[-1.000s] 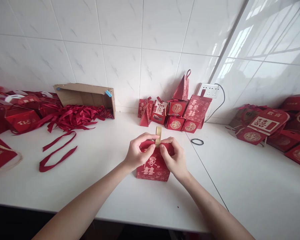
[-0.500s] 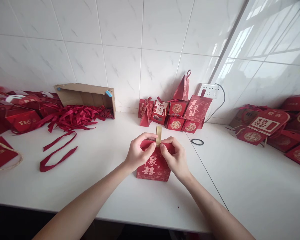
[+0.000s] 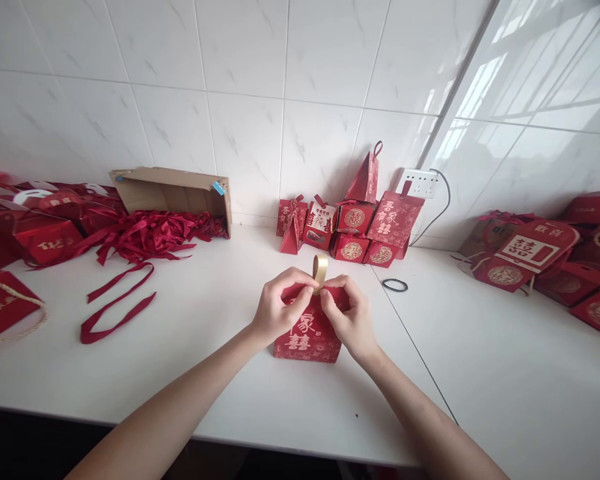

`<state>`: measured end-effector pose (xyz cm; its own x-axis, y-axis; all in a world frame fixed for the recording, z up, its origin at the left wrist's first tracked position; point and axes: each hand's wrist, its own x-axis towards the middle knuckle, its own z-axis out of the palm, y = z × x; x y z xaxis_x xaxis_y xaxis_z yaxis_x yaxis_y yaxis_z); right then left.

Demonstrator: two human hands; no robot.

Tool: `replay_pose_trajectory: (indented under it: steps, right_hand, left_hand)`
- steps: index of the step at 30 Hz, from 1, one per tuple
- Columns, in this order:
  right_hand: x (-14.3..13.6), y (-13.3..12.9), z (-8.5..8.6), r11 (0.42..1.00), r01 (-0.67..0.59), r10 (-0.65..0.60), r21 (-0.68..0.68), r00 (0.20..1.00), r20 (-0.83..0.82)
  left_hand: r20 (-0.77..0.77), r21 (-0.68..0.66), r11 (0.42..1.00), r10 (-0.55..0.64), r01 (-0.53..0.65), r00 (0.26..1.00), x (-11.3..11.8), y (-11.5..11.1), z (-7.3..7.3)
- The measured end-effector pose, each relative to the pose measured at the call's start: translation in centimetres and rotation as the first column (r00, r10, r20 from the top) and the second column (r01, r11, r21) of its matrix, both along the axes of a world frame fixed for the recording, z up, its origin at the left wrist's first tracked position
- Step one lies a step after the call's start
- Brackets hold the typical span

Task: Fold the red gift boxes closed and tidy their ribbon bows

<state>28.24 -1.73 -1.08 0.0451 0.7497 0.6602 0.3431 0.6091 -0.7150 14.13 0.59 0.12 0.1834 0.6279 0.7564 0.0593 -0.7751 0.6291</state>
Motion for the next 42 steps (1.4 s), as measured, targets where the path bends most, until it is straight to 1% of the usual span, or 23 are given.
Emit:
replay_pose_trajectory:
  steps: [2, 8, 14, 19, 25, 32, 42]
  right_hand:
    - [-0.02, 0.03, -0.02, 1.0, -0.001, 0.001, 0.009, 1.0, 0.002]
    - [0.0, 0.13, -0.11, 1.0, -0.008, 0.009, 0.024, 1.0, -0.004]
    - [0.08, 0.01, -0.1, 0.999, -0.003, 0.003, 0.032, 1.0, 0.003]
    - [0.02, 0.11, -0.04, 0.999, 0.001, -0.001, 0.039, 1.0, 0.01]
    - [0.08, 0.07, -0.02, 0.999, 0.011, -0.012, 0.032, 1.0, 0.017]
    - [0.03, 0.04, -0.03, 1.0, 0.015, -0.015, 0.01, 1.0, 0.016]
    - [0.03, 0.05, -0.01, 1.0, 0.002, -0.002, 0.02, 1.0, 0.01]
  left_hand:
    - [-0.02, 0.036, 0.999, 0.003, -0.002, 1.0, 0.01, -0.05, 0.14]
    - [0.003, 0.027, 0.999, -0.027, 0.027, 1.0, -0.08, 0.01, 0.18]
    - [-0.006, 0.035, 0.999, -0.036, 0.036, 0.999, -0.19, -0.05, 0.2]
    - [-0.001, 0.036, 0.999, -0.013, 0.013, 1.0, -0.12, -0.01, 0.22]
    - [-0.018, -0.015, 0.999, 0.036, -0.036, 0.999, -0.03, -0.07, 0.27]
    - [-0.002, -0.043, 0.999, 0.025, -0.025, 1.0, 0.01, -0.17, 0.41]
    - [-0.005, -0.071, 0.997, 0.034, -0.034, 0.999, 0.01, -0.27, 0.45]
